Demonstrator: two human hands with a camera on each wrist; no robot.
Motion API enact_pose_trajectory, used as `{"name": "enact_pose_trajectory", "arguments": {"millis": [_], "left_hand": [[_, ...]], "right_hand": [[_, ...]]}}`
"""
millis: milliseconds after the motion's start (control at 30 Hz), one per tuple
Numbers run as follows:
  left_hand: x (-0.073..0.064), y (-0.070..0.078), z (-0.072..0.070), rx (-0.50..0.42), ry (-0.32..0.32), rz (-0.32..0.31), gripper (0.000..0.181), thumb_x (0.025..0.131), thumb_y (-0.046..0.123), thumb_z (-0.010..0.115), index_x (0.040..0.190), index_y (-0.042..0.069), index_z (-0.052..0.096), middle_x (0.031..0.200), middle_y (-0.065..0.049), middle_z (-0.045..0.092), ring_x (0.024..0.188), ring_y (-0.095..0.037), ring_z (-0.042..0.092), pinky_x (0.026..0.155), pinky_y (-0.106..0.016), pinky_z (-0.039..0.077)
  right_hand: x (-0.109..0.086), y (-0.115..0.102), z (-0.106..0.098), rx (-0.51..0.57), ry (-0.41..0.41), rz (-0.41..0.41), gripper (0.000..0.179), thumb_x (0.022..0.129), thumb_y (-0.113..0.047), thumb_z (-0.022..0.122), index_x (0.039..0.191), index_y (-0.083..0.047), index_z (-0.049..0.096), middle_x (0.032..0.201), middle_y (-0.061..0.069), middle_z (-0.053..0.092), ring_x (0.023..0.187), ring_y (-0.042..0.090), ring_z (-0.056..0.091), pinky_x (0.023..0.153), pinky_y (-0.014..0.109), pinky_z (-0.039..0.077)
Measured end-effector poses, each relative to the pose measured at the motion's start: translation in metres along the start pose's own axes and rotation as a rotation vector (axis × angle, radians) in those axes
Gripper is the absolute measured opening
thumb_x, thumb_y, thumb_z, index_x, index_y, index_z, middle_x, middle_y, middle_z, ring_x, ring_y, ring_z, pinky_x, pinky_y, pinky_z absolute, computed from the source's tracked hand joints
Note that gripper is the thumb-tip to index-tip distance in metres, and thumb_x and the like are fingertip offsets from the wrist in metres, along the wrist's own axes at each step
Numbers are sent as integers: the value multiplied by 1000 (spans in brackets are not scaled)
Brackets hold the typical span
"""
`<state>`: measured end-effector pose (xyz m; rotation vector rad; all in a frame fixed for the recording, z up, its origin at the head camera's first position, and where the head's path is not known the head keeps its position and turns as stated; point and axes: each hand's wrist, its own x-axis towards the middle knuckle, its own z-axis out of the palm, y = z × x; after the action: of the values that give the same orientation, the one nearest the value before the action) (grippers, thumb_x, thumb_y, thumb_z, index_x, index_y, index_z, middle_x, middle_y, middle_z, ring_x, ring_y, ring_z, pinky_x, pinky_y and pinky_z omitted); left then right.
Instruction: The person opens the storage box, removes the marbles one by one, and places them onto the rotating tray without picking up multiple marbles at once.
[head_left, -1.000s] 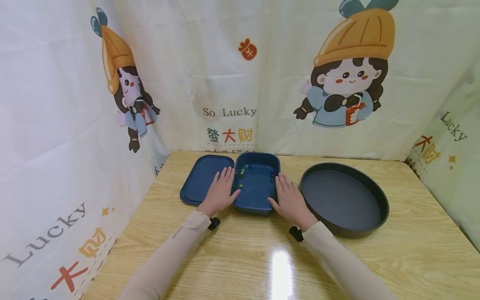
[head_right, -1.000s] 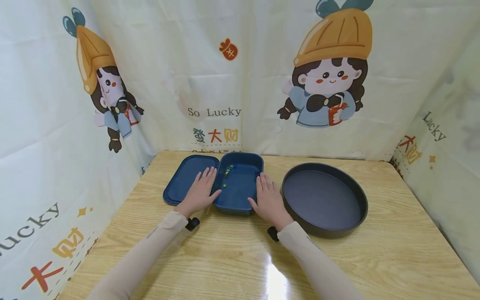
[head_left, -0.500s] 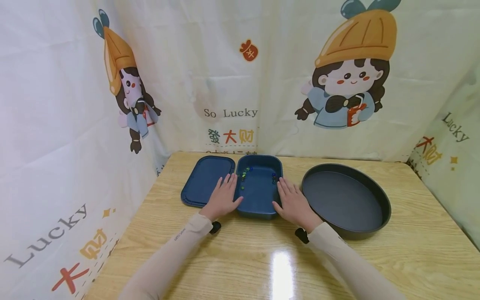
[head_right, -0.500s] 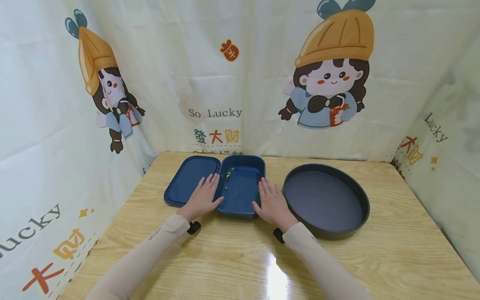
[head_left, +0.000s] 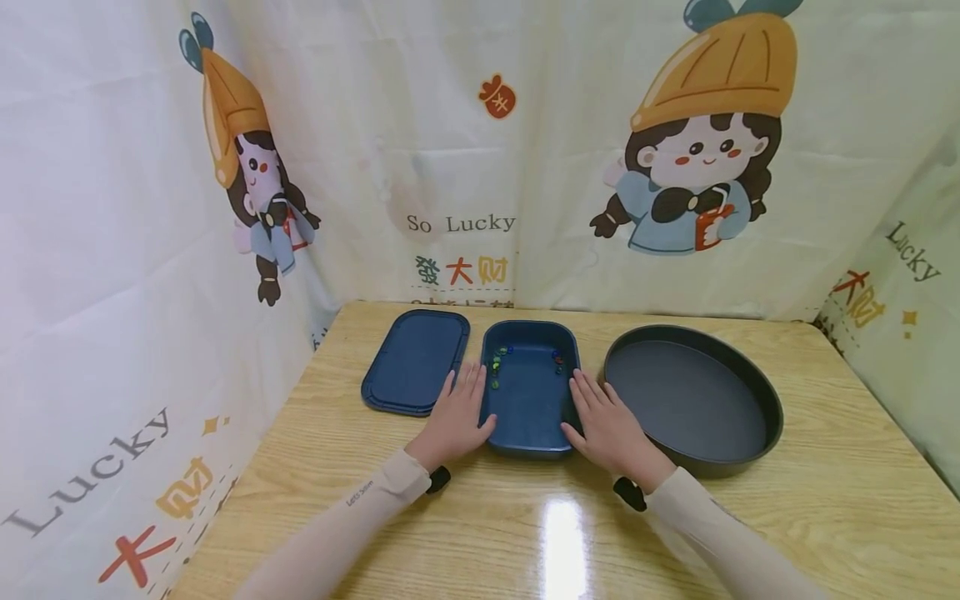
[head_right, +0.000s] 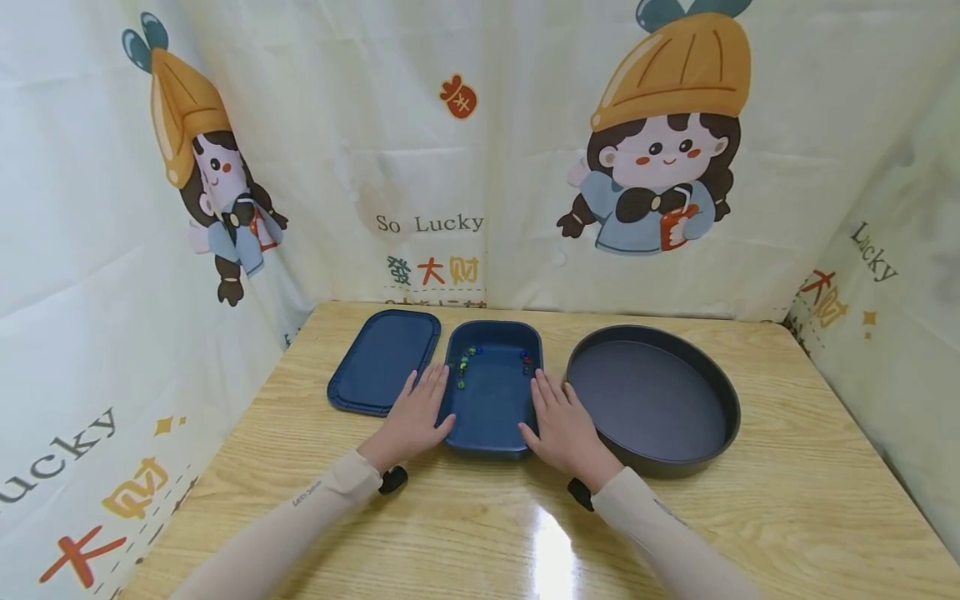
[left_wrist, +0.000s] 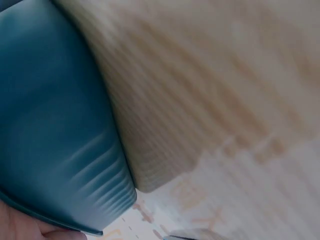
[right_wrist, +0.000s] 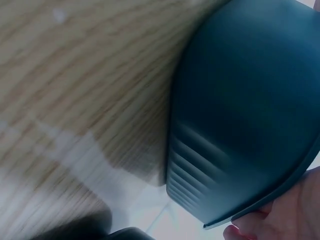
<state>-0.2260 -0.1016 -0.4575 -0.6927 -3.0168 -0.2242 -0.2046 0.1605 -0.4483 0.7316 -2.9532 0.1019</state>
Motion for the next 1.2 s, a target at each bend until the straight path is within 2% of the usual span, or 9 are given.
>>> {"name": "enact_pose_trajectory", "arguments": {"millis": [233,400,600,667,733,867,967,1100,1200], "left_hand": [[-3,7,2,-2,38,-16,74,94,36,46,149,-1,16,157,-15,16,146,-30,15,117,-51,14],[-3,7,1,25,51,-36,74,94,36,46,150,0,15,158,-14,16,147,-28,14,118,-49,12],[-4,5,2,34,62,-62,73,93,36,47,150,0,16,157,-14,17,147,-27,11,118,-48,11],[-4,5,1,36,65,-74,74,93,37,47,150,-1,17,157,-15,19,147,-28,12,118,-49,12],[-5,6,1,26,62,-89,75,93,37,48,149,-1,16,156,-16,19,147,-29,12,118,-49,12],[-5,8,0,1,46,-115,76,93,37,47,150,-1,15,156,-17,18,147,-30,12,118,-49,12],[-5,9,2,-15,42,-114,75,92,35,47,149,-2,16,156,-17,18,147,-30,12,118,-50,12],[-4,10,5,-13,51,-106,73,91,32,47,149,-2,17,156,-17,19,147,-31,13,118,-50,13],[-4,11,7,0,43,-109,73,91,31,45,150,-1,16,156,-17,19,147,-30,12,118,-50,13]], "right_hand": [[-4,3,-7,-4,-17,-17,72,94,-41,51,143,6,32,153,22,26,141,36,27,111,55,26],[5,2,-26,-14,-104,-56,75,94,-46,49,144,7,30,152,24,25,141,37,27,111,55,26],[42,-8,-69,-9,-141,-156,74,93,-45,51,145,4,30,152,23,27,140,36,30,110,51,31],[60,-12,-80,53,-139,-174,68,93,-40,55,143,3,36,148,22,35,136,35,38,108,49,36],[79,-15,-84,168,-141,-180,58,93,-33,58,138,1,44,141,19,46,128,32,48,103,46,42],[115,-16,-71,497,-141,-165,37,92,-18,60,124,0,60,121,16,64,109,26,63,91,38,51],[133,-15,-50,682,-139,-136,28,90,-10,62,115,1,65,110,16,69,100,24,67,85,35,54],[147,-14,-25,774,-148,-74,22,85,-6,66,106,2,70,102,14,72,92,22,69,81,32,55],[154,-14,-10,781,-164,-29,18,83,-4,69,100,1,72,98,14,73,88,20,70,80,32,56]]}}
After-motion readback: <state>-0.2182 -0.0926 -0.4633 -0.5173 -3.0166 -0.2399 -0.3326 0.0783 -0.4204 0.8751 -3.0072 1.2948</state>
